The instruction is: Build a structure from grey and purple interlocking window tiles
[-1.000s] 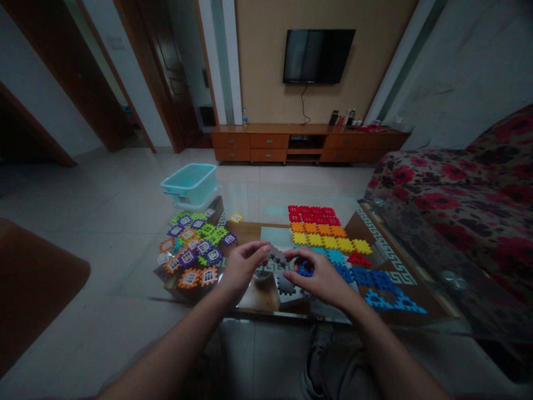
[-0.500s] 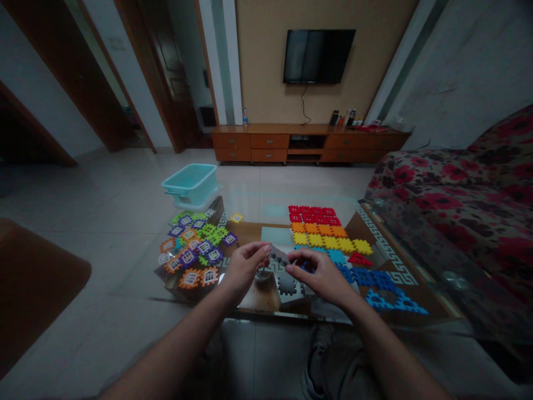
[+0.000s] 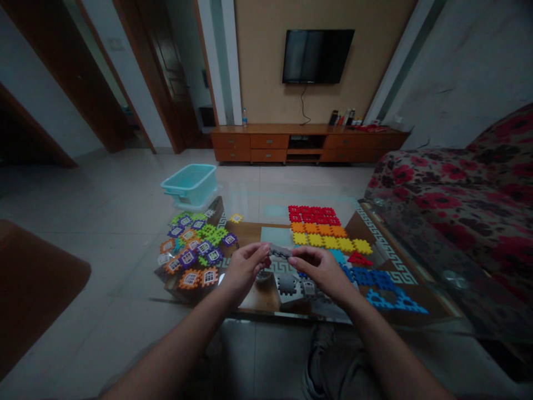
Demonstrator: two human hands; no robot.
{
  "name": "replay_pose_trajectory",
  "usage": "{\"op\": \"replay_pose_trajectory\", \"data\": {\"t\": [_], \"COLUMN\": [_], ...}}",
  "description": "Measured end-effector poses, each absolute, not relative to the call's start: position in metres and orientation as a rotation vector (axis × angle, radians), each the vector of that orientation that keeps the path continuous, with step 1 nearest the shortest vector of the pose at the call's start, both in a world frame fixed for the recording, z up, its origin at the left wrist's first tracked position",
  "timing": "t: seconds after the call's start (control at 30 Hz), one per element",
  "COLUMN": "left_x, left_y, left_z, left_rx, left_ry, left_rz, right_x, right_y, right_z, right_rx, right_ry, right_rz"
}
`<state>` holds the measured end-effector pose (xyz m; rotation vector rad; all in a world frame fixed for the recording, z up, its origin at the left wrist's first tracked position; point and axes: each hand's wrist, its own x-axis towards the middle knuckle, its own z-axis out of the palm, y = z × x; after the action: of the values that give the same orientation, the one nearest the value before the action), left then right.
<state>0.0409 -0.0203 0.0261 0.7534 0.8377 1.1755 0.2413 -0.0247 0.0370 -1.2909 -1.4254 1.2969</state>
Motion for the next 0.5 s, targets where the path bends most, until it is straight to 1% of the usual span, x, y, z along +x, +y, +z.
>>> {"op": "replay_pose_trajectory", "data": {"t": [0.5], "left_x": [0.0437], "left_y": [-0.0221], "left_z": [0.0285], "left_rx": [0.714], "left_ry": [0.855], "left_rz": [1.160], "right_x": [0.2424], "right_y": [-0.0243], "right_z": [0.0323], "right_rx": [-1.304], "right_ry": [-1.512], "right_rz": [1.234]}}
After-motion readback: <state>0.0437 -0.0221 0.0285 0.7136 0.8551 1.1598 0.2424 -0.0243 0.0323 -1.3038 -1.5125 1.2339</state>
